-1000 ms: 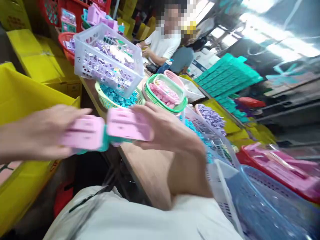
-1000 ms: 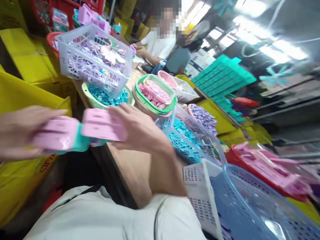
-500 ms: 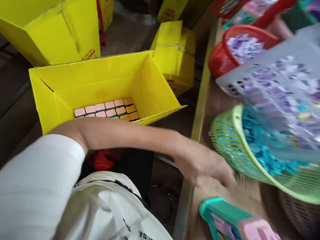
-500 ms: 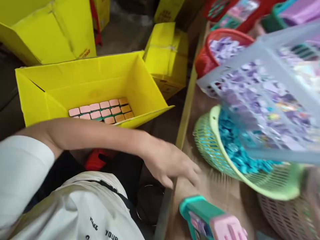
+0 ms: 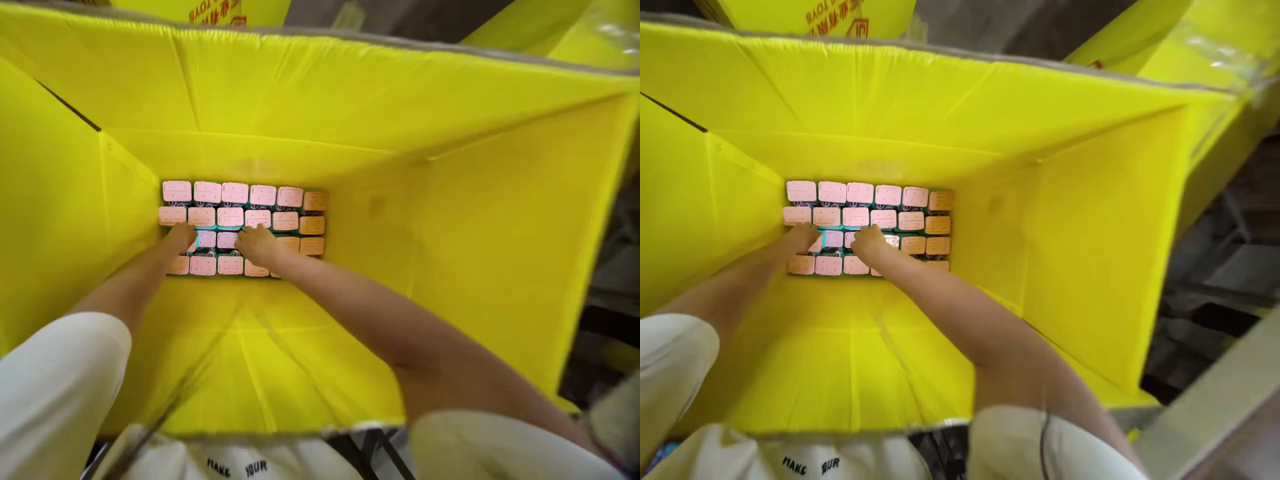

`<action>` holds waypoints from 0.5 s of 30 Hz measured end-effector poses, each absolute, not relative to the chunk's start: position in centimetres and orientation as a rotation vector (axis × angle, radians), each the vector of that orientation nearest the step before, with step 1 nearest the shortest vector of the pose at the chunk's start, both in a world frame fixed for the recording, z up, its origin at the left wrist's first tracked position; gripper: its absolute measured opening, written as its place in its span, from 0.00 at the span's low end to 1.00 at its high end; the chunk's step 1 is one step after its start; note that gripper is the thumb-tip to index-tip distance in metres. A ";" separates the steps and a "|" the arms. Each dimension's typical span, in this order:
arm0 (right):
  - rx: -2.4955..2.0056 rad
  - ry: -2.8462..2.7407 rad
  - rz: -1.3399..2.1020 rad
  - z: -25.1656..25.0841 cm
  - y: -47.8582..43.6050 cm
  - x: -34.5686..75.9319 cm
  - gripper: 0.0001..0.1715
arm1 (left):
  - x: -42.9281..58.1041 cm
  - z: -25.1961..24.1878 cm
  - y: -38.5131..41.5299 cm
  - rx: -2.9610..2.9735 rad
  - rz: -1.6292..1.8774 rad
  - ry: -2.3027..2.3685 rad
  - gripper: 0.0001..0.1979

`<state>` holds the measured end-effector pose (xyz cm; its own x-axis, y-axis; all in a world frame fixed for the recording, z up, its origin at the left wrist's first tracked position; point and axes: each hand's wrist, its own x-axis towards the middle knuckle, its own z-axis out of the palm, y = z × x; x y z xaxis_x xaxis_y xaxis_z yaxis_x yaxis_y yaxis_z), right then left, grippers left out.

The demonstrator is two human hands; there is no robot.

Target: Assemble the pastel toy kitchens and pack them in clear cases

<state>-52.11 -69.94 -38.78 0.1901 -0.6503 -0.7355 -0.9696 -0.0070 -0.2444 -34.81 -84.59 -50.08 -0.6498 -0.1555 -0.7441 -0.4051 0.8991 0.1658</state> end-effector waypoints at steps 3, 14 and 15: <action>-1.652 1.480 0.547 -48.9 -69.7 -49.8 0.26 | -30.6 -54.6 -84.3 -0.433 0.390 2.285 0.35; -1.436 1.695 0.428 -57.4 -65.5 -45.2 0.32 | -30.2 -59.8 -83.8 -0.536 0.363 2.370 0.27; -1.453 1.716 0.384 -56.5 -65.8 -45.4 0.30 | -30.3 -58.9 -83.9 -0.530 0.359 2.374 0.26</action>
